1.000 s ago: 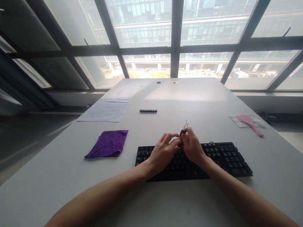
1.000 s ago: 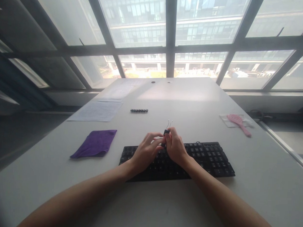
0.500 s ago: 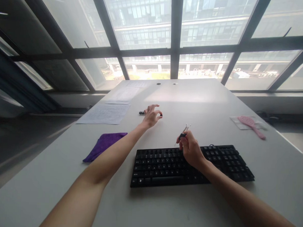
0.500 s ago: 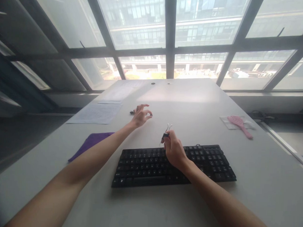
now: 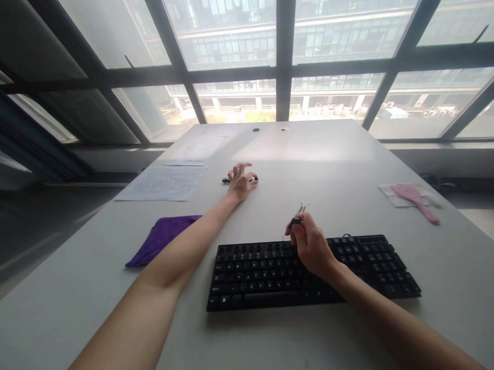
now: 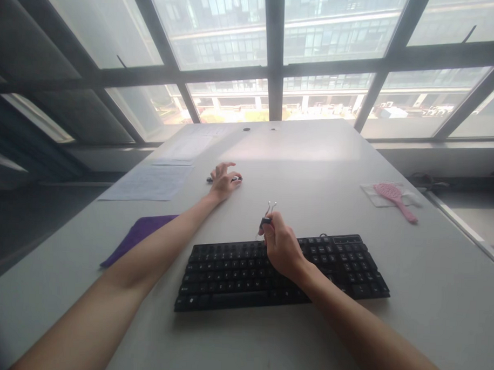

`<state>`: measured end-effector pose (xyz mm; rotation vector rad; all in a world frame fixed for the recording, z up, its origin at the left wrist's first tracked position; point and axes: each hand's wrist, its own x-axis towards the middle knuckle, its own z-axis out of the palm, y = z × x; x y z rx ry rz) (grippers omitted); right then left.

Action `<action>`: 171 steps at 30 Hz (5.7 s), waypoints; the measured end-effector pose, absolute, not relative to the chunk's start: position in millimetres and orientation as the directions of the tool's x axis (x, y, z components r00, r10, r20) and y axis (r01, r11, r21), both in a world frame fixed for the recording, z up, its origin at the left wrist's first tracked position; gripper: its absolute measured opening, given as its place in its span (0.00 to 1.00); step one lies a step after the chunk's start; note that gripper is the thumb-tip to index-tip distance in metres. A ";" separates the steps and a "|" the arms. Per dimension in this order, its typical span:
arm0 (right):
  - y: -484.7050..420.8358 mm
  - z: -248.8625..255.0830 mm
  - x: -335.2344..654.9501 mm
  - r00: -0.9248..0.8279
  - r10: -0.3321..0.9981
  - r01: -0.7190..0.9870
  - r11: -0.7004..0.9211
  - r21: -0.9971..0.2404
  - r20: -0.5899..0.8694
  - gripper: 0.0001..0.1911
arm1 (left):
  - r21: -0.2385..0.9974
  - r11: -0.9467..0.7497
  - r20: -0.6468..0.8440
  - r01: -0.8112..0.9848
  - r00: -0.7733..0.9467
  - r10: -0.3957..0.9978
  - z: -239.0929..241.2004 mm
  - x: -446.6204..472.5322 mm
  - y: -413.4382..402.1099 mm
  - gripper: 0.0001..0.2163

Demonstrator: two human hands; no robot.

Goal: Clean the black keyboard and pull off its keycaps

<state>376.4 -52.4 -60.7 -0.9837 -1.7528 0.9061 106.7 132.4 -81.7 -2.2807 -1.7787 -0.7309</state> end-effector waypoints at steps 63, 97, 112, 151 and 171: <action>-53.6 -50.1 391.6 -0.361 0.850 0.362 0.508 -0.782 0.384 0.08 | 0.562 -0.502 0.264 0.658 0.432 0.862 -44.4 211.2 -78.7 0.11; -63.9 -57.1 397.6 -0.382 0.742 0.374 0.669 -0.643 0.550 0.10 | 0.376 -0.560 0.294 0.738 0.479 0.827 -58.7 217.4 -67.6 0.10; -65.1 -56.5 395.9 -0.296 0.685 0.314 0.728 -0.610 0.665 0.08 | 0.439 -0.605 0.420 0.665 0.443 0.792 -52.4 217.8 -73.9 0.09; -56.3 -54.3 393.3 -0.140 0.909 0.248 0.416 -0.875 0.393 0.06 | 0.589 -0.540 0.459 0.601 0.302 0.836 -37.0 191.6 -48.1 0.08; -52.9 -57.3 392.9 -0.218 0.900 0.183 0.419 -0.890 0.378 0.06 | 0.336 -0.038 0.162 0.941 -0.018 0.987 -46.2 136.5 137.5 0.10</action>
